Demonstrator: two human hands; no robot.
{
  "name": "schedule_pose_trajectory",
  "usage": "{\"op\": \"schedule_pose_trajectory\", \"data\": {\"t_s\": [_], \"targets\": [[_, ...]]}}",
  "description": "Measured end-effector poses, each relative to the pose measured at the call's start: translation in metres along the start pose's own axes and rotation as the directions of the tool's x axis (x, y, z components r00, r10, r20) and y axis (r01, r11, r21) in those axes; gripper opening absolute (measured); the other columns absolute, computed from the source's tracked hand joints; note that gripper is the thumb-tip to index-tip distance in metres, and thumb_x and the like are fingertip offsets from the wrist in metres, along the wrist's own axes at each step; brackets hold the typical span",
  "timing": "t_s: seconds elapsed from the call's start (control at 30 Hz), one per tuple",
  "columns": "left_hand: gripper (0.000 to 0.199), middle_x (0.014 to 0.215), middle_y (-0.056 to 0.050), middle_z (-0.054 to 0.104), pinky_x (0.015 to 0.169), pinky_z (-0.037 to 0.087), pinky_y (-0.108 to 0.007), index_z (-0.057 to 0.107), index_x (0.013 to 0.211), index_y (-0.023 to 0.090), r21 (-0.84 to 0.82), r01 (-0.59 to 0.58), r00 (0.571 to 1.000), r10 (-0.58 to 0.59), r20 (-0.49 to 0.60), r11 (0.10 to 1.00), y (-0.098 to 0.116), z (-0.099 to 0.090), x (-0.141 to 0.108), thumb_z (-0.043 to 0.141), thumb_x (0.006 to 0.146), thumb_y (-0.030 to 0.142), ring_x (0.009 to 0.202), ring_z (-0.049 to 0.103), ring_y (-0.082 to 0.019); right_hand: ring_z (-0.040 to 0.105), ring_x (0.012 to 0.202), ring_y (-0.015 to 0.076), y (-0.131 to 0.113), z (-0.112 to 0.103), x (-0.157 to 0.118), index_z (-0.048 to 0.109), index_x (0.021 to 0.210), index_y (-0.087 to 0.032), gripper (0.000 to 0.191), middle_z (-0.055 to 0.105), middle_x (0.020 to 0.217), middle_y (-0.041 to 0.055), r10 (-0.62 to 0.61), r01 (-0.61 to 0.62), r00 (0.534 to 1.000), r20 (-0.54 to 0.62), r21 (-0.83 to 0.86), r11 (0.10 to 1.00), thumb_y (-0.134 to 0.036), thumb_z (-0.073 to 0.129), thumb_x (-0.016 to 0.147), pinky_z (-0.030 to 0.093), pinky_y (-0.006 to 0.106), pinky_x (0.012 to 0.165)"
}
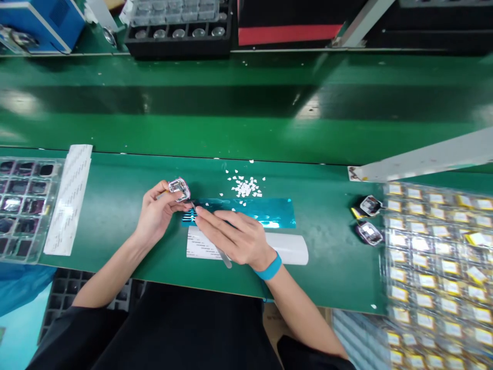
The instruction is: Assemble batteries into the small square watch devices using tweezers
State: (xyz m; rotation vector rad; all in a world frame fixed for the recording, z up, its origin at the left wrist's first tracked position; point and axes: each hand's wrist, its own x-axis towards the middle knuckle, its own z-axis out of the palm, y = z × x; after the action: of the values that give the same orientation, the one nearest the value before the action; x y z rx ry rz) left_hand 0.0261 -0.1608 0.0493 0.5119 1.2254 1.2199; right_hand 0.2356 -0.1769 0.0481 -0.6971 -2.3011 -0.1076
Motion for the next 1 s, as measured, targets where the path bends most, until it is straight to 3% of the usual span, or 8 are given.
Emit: {"op": "schedule_pose_trajectory", "data": {"t_s": [0.17, 0.3, 0.5, 0.63, 0.77, 0.87, 1.0], "targets": [[0.027, 0.057, 0.002, 0.069, 0.051, 0.058, -0.025, 0.052, 0.065, 0.02, 0.064, 0.008, 0.999, -0.011, 0.04, 0.998, 0.0, 0.002, -0.006, 0.079, 0.066, 0.017, 0.047, 0.07, -0.016, 0.071, 0.092, 0.0179, -0.001, 0.003, 0.001, 0.074, 0.112, -0.013, 0.021, 0.077, 0.118, 0.0057, -0.027, 0.027, 1.0, 0.001, 0.024, 0.999, -0.007, 0.068, 0.093, 0.062, 0.03, 0.071], [0.023, 0.056, 0.002, 0.069, 0.051, 0.06, -0.026, 0.055, 0.065, 0.019, 0.065, 0.019, 0.998, -0.023, 0.06, 0.998, -0.001, 0.003, -0.007, 0.078, 0.067, 0.018, 0.046, 0.069, -0.015, 0.071, 0.091, 0.016, -0.002, 0.003, 0.002, 0.076, 0.109, -0.02, 0.02, 0.076, 0.121, 0.0011, -0.036, 0.036, 0.999, 0.039, -0.001, 0.999, -0.009, 0.064, 0.096, 0.062, 0.028, 0.069], [0.022, 0.056, 0.001, 0.07, 0.047, 0.058, -0.025, 0.056, 0.064, 0.019, 0.079, 0.019, 0.996, -0.026, 0.084, 0.997, 0.0, 0.003, -0.008, 0.079, 0.066, 0.016, 0.044, 0.068, -0.015, 0.071, 0.094, 0.0179, 0.001, 0.001, -0.001, 0.072, 0.118, -0.019, 0.028, 0.076, 0.122, 0.0026, -0.01, 0.005, 0.998, 0.057, 0.1, 0.995, -0.006, 0.065, 0.095, 0.064, 0.032, 0.076], [0.023, 0.058, 0.001, 0.071, 0.05, 0.06, -0.024, 0.058, 0.066, 0.019, 0.103, 0.016, 0.994, -0.027, 0.109, 0.995, -0.001, 0.003, -0.009, 0.081, 0.068, 0.017, 0.049, 0.072, -0.017, 0.071, 0.097, 0.0179, 0.004, 0.005, -0.005, 0.064, 0.136, -0.022, 0.043, 0.076, 0.123, 0.0022, 0.065, -0.078, 0.996, 0.06, 0.231, 0.97, -0.004, 0.06, 0.097, 0.065, 0.033, 0.077], [0.021, 0.062, 0.001, 0.073, 0.053, 0.062, -0.025, 0.065, 0.082, 0.018, 0.115, -0.023, 0.995, 0.012, 0.097, 0.993, -0.006, 0.005, -0.008, 0.082, 0.071, 0.019, 0.051, 0.071, -0.015, 0.071, 0.1, 0.0178, 0.005, 0.011, -0.008, 0.051, 0.15, -0.025, 0.058, 0.074, 0.127, 0.0029, 0.129, -0.141, 0.99, 0.059, 0.304, 0.942, 0.0, 0.055, 0.097, 0.066, 0.033, 0.077], [0.034, 0.07, 0.0, 0.075, 0.054, 0.063, -0.026, 0.065, 0.099, 0.018, 0.112, -0.054, 0.996, 0.046, 0.073, 0.992, -0.01, 0.006, -0.007, 0.084, 0.071, 0.02, 0.053, 0.073, -0.016, 0.071, 0.105, 0.0196, 0.005, 0.013, -0.009, 0.043, 0.155, -0.026, 0.067, 0.073, 0.128, 0.0043, 0.176, -0.177, 0.984, 0.037, 0.361, 0.916, 0.0, 0.058, 0.095, 0.067, 0.036, 0.078], [0.038, 0.073, -0.001, 0.075, 0.054, 0.063, -0.026, 0.063, 0.103, 0.019, 0.13, -0.063, 0.995, 0.053, 0.083, 0.989, -0.01, 0.006, -0.006, 0.084, 0.072, 0.022, 0.053, 0.072, -0.016, 0.073, 0.107, 0.02, 0.004, 0.013, -0.009, 0.043, 0.155, -0.027, 0.072, 0.072, 0.129, 0.0049, 0.209, -0.194, 0.978, 0.004, 0.389, 0.901, 0.003, 0.06, 0.091, 0.067, 0.036, 0.079]]}}
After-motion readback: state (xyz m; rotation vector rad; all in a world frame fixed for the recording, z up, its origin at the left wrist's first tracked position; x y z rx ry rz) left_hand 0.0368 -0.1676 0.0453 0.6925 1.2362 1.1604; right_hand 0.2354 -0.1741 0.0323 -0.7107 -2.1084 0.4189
